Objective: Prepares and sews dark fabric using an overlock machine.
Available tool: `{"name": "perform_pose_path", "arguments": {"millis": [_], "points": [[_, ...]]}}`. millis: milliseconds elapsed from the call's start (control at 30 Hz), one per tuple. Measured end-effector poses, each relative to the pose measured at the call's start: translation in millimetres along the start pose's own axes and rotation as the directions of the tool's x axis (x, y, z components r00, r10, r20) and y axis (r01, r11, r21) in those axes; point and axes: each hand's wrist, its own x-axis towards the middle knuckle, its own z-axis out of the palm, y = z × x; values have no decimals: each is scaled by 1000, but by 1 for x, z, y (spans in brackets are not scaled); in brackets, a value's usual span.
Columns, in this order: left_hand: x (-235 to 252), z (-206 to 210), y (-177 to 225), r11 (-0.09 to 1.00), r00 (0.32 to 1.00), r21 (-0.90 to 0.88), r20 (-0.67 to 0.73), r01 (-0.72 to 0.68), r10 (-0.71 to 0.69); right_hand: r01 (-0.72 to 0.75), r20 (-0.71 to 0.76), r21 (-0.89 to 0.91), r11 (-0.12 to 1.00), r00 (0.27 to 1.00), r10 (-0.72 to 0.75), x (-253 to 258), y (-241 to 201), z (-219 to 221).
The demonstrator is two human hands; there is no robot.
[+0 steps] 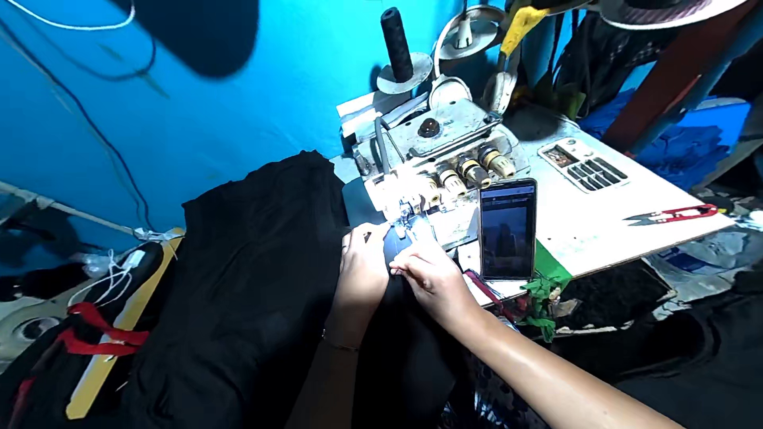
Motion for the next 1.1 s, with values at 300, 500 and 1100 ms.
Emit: {"name": "perform_pose_path", "arguments": {"millis": [300,500,1100], "points": [[1,8,5,996,997,64,-20,69,-68,-83,-21,22,996,996,84,-12,0,-20],[2,8,8,997,998,49,-27,57,-56,-133,-36,-120,984,991,130,-16,21,-39],[-250,-108,-137,469,463,-37,-111,882,-880,-762,530,141,632,598,602,-49,-6,-52]]}}
